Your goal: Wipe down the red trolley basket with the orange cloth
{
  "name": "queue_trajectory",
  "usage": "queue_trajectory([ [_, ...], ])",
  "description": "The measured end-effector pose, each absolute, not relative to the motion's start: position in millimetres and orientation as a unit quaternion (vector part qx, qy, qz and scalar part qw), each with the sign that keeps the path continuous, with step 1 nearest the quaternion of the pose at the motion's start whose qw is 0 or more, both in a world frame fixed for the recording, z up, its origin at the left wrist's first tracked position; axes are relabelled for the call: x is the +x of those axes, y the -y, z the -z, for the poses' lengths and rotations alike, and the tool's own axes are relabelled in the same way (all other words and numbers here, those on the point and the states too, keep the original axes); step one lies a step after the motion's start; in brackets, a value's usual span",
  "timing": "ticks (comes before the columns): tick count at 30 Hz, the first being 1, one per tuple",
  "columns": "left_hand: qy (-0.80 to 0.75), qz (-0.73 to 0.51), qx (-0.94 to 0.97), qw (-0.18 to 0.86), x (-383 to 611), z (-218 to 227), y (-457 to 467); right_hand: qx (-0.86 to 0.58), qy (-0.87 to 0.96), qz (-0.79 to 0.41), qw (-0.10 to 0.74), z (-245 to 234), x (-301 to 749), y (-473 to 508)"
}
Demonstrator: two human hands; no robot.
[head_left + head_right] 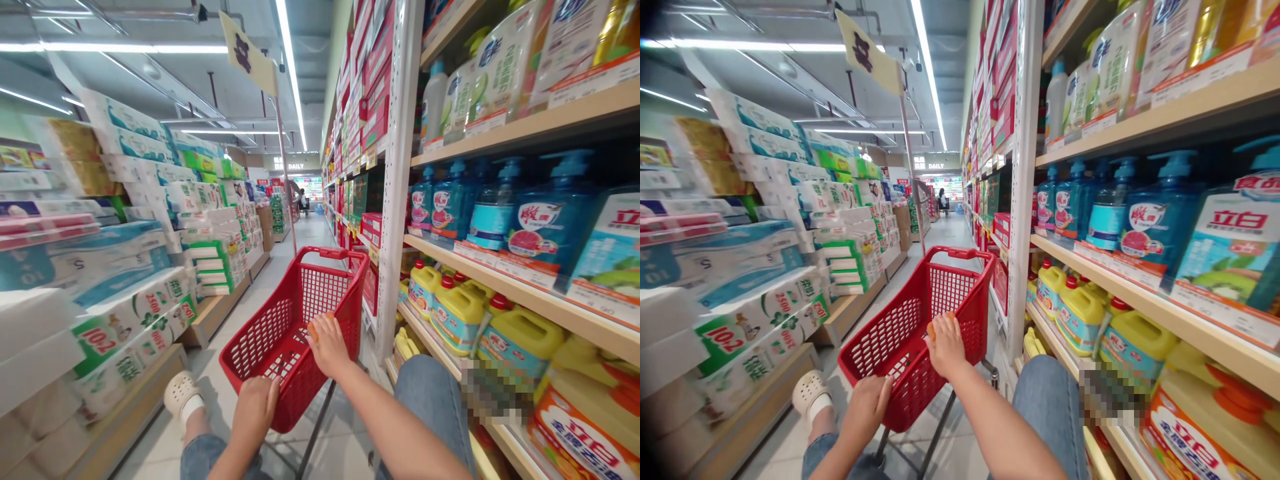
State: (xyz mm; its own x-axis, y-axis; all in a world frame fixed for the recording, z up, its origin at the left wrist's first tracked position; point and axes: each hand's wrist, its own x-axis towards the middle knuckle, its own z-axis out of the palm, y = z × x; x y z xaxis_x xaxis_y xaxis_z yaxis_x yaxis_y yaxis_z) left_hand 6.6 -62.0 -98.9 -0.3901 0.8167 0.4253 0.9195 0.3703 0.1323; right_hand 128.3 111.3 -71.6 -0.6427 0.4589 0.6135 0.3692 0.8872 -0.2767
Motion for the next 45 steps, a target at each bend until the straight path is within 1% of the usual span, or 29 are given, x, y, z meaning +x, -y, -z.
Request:
queue_trajectory([
  [3,0.813,0.194,-0.515,0.189,21.6,108.0,53.9,-0.165,0.921,-0.076,0.344,77.4,136.4,-93.6],
  [6,0.787,0.185,-0.565,0.166,23.0,105.8,49.8,-0.116,0.934,-0.083,0.328,76.6,151.3,-92.7],
  [9,0.77,0.187,-0.59,0.156,11.1,100.6,52.2,-0.155,0.929,-0.077,0.327,73.1,160.7,-106.3],
  [13,0.788,0.193,-0.549,0.202,13.9,100.9,45.7,-0.222,0.909,-0.058,0.347,79.9,159.9,-102.2],
  [16,0.803,0.182,-0.526,0.213,28.2,101.0,35.1,-0.191,0.914,-0.056,0.354,88.3,168.2,-83.8],
  [19,0.783,0.154,-0.577,0.174,26.9,97.0,31.9,-0.149,0.928,-0.051,0.338,88.4,188.9,-80.9],
  [21,0.769,0.14,-0.605,0.154,17.8,95.1,33.0,-0.153,0.929,-0.045,0.333,85.6,200.6,-89.6],
  [24,0.768,0.148,-0.601,0.164,12.6,96.9,30.6,-0.212,0.91,-0.033,0.355,87.6,202.4,-101.1],
  [28,0.791,0.168,-0.555,0.194,34.8,102.4,17.9,-0.28,0.876,-0.019,0.392,105.5,189.3,-93.1],
  [30,0.788,0.166,-0.561,0.191,43.4,102.3,14.9,-0.265,0.88,-0.014,0.394,113.0,190.1,-88.8],
  [33,0.742,0.142,-0.634,0.167,40.3,99.0,18.2,-0.226,0.894,-0.014,0.386,114.8,203.5,-98.3],
  [36,0.692,0.13,-0.689,0.174,34.6,97.3,20.5,-0.231,0.893,-0.015,0.387,111.5,213.7,-117.5],
  [39,0.707,0.147,-0.662,0.2,45.0,99.3,13.9,-0.276,0.873,-0.01,0.401,113.0,207.3,-122.0],
  [41,0.724,0.155,-0.642,0.199,55.3,99.4,8.4,-0.286,0.868,-0.015,0.406,116.8,199.3,-114.8],
  [45,0.677,0.137,-0.705,0.162,54.8,91.7,9.3,-0.226,0.894,-0.029,0.386,121.1,200.5,-111.0],
])
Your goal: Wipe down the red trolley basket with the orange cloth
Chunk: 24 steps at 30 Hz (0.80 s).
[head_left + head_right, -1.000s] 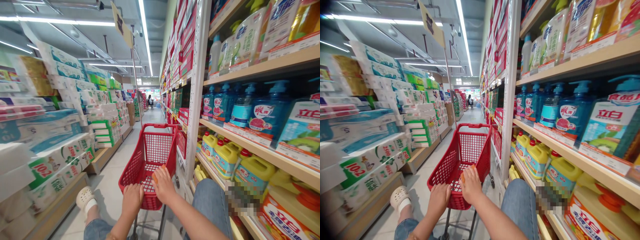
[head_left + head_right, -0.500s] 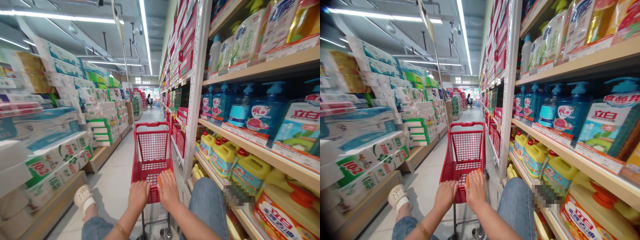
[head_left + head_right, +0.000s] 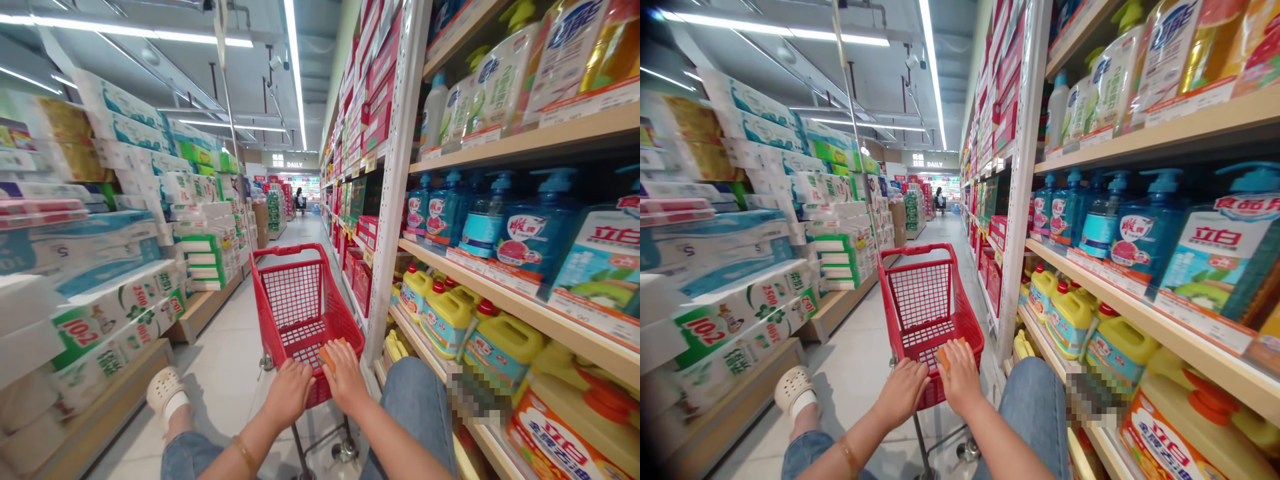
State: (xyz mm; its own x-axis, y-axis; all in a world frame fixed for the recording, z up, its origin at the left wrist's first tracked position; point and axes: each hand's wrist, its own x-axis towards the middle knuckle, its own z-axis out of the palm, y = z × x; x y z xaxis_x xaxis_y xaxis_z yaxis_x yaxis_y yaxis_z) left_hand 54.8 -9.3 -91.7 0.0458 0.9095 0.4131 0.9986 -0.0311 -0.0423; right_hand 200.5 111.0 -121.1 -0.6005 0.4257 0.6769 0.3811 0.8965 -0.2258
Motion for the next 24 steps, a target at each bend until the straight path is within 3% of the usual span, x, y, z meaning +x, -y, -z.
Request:
queue_trajectory([
  [8,0.686,0.204,-0.661,0.224,64.5,101.9,6.8,-0.29,0.858,-0.013,0.424,128.8,202.7,-146.1],
  [15,0.623,0.172,-0.742,0.177,46.6,88.3,3.6,-0.188,0.908,-0.03,0.372,129.7,215.7,-121.3],
  [24,0.683,0.17,-0.686,0.187,42.9,87.1,-24.0,-0.292,0.862,-0.064,0.409,130.0,201.8,-123.4],
])
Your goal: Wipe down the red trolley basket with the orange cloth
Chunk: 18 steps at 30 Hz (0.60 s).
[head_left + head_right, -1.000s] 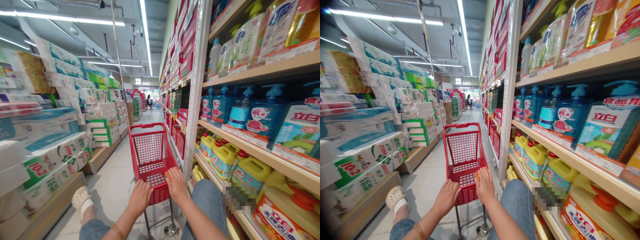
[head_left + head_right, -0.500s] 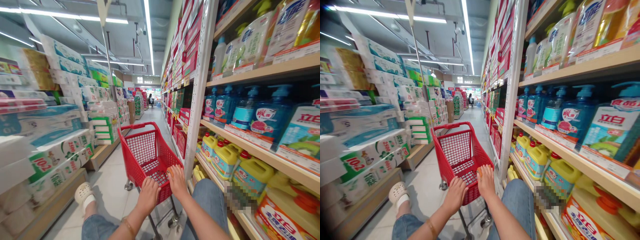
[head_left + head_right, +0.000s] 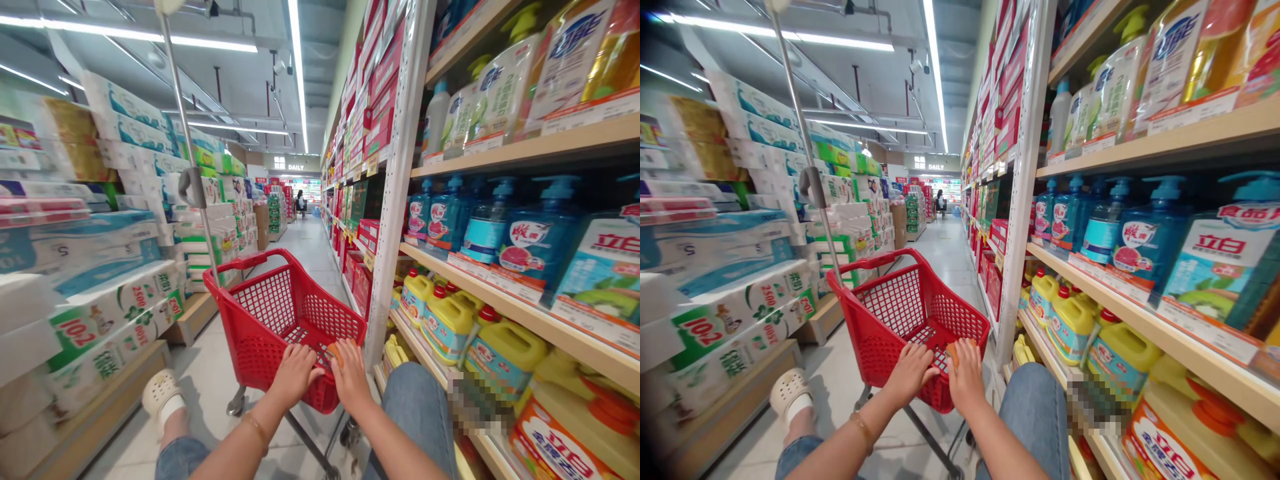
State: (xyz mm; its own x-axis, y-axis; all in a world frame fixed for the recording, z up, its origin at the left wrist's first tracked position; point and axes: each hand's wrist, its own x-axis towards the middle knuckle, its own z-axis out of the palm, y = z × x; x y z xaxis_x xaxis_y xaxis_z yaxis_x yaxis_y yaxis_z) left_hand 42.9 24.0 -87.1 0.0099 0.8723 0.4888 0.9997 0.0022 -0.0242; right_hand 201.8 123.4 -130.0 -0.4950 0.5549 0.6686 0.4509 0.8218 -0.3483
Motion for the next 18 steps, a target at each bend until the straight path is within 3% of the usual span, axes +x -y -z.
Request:
queue_trajectory([
  [7,0.717,0.172,-0.636,0.227,13.0,77.1,-25.5,-0.258,0.883,-0.04,0.389,132.3,225.5,-120.9],
  [12,0.754,0.17,-0.585,0.246,20.9,76.1,-32.2,-0.348,0.829,-0.012,0.437,133.2,194.4,-125.4],
  [18,0.756,0.145,-0.6,0.22,28.1,66.8,-26.8,-0.316,0.84,0.01,0.442,137.7,190.8,-126.6],
])
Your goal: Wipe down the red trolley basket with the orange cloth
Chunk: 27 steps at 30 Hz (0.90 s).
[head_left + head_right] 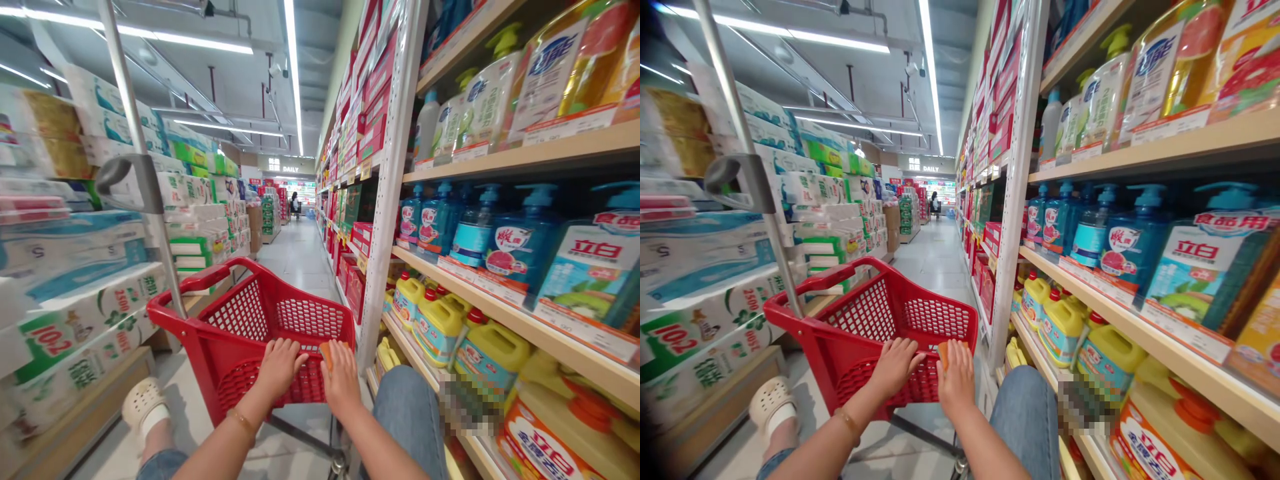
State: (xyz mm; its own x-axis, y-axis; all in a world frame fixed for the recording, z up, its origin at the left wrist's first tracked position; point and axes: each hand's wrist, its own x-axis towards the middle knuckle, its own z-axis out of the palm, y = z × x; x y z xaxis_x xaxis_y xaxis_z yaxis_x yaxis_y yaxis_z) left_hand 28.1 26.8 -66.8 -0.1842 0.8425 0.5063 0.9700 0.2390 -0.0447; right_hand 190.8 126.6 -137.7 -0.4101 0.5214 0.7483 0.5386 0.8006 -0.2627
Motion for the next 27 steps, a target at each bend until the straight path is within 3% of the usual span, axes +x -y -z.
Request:
queue_trajectory([
  [8,0.817,0.118,-0.488,0.282,15.0,57.4,-7.4,-0.413,0.798,-0.023,0.439,128.5,178.0,-135.8],
  [14,0.777,0.155,-0.539,0.286,25.6,53.9,-0.8,-0.267,0.865,-0.027,0.424,117.4,142.0,-116.0],
  [22,0.795,0.164,-0.469,0.348,5.6,31.5,28.8,-0.35,0.845,-0.08,0.395,104.6,144.0,-145.6],
  [27,0.763,0.224,-0.514,0.321,24.2,30.4,22.3,-0.233,0.88,-0.074,0.408,105.6,125.0,-120.2],
])
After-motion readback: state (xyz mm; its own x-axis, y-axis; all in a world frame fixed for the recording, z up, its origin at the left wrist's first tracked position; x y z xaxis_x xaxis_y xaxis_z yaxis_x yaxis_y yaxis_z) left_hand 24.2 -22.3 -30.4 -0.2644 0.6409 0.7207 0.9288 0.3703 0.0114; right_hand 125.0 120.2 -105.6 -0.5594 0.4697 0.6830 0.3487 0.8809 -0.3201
